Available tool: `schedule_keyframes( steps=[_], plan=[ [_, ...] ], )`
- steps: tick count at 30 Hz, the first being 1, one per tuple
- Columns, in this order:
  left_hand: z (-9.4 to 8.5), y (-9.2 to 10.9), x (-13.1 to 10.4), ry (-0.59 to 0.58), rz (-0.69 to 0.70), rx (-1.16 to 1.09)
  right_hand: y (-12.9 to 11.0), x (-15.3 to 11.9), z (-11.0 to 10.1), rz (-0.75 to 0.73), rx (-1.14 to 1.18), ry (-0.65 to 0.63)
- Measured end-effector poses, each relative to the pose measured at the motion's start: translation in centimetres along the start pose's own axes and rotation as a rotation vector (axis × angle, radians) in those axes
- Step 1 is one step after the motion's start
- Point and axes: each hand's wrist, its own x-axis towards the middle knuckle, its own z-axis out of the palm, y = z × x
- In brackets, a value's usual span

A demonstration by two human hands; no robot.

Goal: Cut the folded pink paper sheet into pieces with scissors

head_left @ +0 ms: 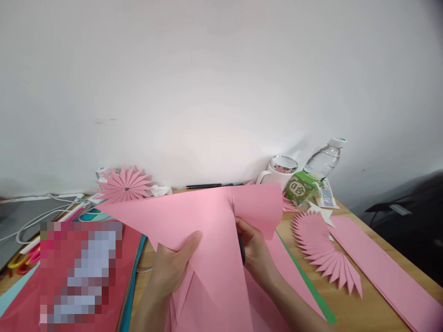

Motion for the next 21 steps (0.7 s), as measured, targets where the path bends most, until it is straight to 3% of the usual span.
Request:
schedule_keyframes(
  steps=[8, 21],
  plan=[
    [0.41, -0.12, -0.37, -0.042, -0.002, 0.1, -0.52, 0.2, -1.06, -0.029, -0.013, 0.002],
    [0.46, -0.21, -0.41, -0.056, -0.012, 0.066, -0.58, 0.15, -0.71, -0.015, -0.028, 0.046]
  ],
)
